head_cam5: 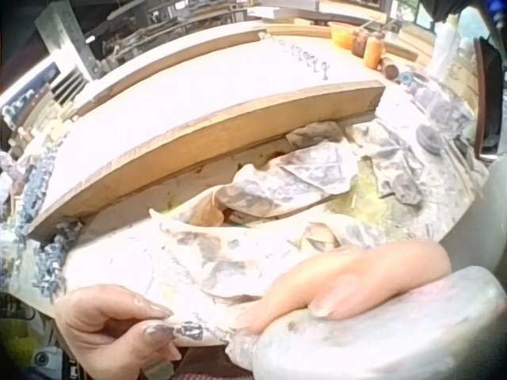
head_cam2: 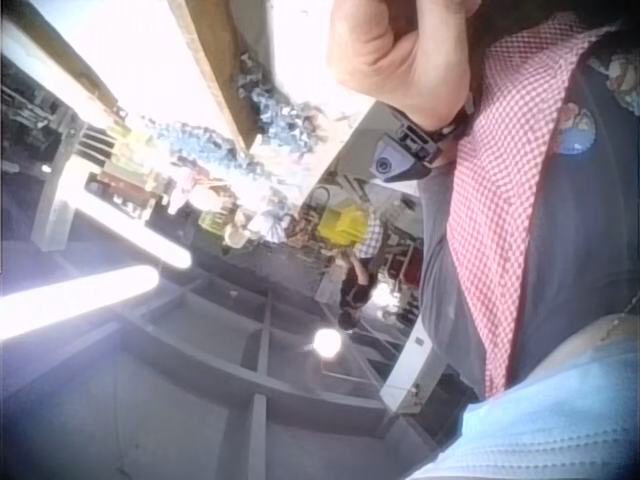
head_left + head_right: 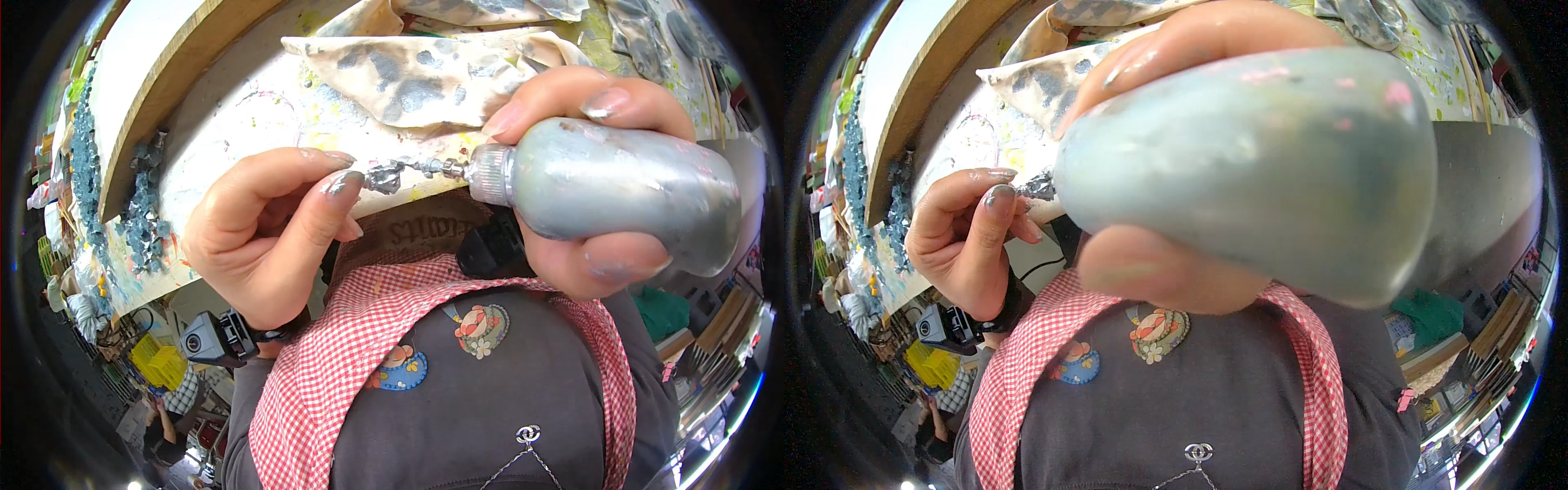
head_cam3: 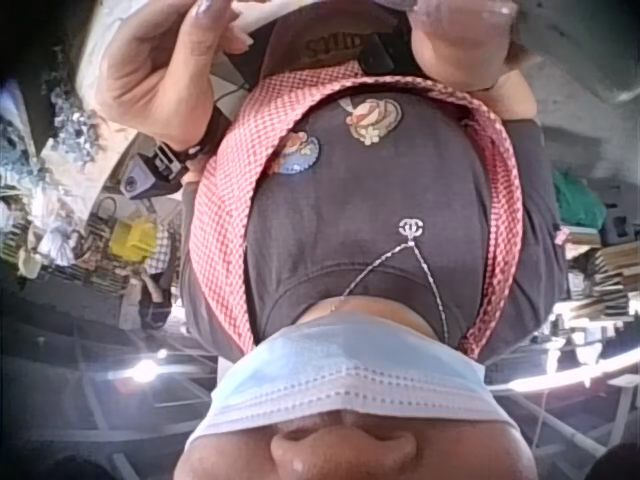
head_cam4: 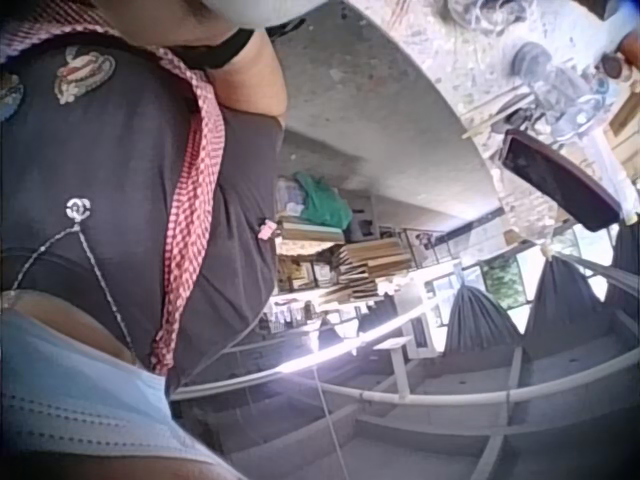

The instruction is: The recorder applies a liquid adhesive or sealant from a squeeze bottle to small plastic or rubber components.

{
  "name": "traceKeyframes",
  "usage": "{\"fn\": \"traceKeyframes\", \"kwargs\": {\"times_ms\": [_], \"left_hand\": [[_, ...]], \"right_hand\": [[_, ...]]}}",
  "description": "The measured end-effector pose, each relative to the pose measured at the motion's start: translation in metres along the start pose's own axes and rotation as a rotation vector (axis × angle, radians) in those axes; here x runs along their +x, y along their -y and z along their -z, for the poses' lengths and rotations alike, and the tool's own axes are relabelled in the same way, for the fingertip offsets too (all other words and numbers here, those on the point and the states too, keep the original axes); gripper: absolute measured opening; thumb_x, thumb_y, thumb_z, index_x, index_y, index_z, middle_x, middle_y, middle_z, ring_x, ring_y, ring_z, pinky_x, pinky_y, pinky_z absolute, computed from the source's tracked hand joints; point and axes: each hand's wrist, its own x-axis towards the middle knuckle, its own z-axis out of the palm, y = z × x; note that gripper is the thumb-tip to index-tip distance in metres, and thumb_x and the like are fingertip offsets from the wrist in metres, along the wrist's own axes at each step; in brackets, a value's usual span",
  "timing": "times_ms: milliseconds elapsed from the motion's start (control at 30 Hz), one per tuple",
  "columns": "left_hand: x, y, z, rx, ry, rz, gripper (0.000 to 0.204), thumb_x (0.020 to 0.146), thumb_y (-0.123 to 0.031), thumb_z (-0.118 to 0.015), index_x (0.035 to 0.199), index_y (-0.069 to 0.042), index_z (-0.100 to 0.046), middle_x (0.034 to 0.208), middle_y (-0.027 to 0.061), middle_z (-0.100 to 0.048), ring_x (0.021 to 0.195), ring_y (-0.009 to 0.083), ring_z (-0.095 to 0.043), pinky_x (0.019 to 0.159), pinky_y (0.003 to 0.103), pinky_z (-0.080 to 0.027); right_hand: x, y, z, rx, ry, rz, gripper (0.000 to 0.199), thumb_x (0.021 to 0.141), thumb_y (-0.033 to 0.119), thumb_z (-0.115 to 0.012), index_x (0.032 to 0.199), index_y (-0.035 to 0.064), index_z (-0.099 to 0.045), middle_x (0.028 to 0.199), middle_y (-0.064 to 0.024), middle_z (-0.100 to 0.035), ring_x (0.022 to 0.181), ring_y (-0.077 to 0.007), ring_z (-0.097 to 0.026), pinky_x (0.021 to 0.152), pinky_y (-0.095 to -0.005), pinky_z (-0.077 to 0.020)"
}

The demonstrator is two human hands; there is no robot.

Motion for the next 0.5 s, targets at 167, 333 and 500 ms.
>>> {"fn": "traceKeyframes", "kwargs": {"times_ms": [167, 333, 500], "left_hand": [[0.000, -0.001, -0.001, -0.005, 0.014, 0.019, 0.014, 0.075, 0.010, -0.056, 0.089, 0.007, -0.055, 0.076, 0.0120, -0.060, 0.059, 0.0103, -0.058, 0.052, 0.019, -0.047], [0.000, -0.001, 0.000, 0.002, 0.006, 0.017, 0.015, 0.075, 0.011, -0.056, 0.089, 0.007, -0.055, 0.076, 0.0125, -0.060, 0.059, 0.0107, -0.058, 0.052, 0.019, -0.047], [0.000, 0.000, -0.001, 0.036, 0.021, -0.025, 0.012, 0.076, 0.008, -0.055, 0.088, 0.007, -0.055, 0.077, 0.0140, -0.059, 0.055, 0.0121, -0.057, 0.048, 0.020, -0.046]], "right_hand": [[0.006, -0.006, 0.007, 0.128, 0.165, 0.093, 0.063, 0.081, 0.050, -0.049, 0.108, -0.0039, -0.030, 0.078, -0.0230, -0.055, 0.062, -0.0239, -0.056, 0.056, -0.0258, -0.0460], [0.003, -0.007, 0.003, 0.118, 0.141, 0.013, 0.065, 0.079, 0.053, -0.050, 0.109, -0.0021, -0.031, 0.078, -0.0221, -0.056, 0.063, -0.0232, -0.056, 0.057, -0.0253, -0.0457], [0.011, -0.015, 0.005, 0.125, 0.225, 0.135, 0.065, 0.080, 0.053, -0.047, 0.109, -0.0027, -0.030, 0.078, -0.0218, -0.055, 0.062, -0.0221, -0.056, 0.057, -0.0245, -0.0456]]}}
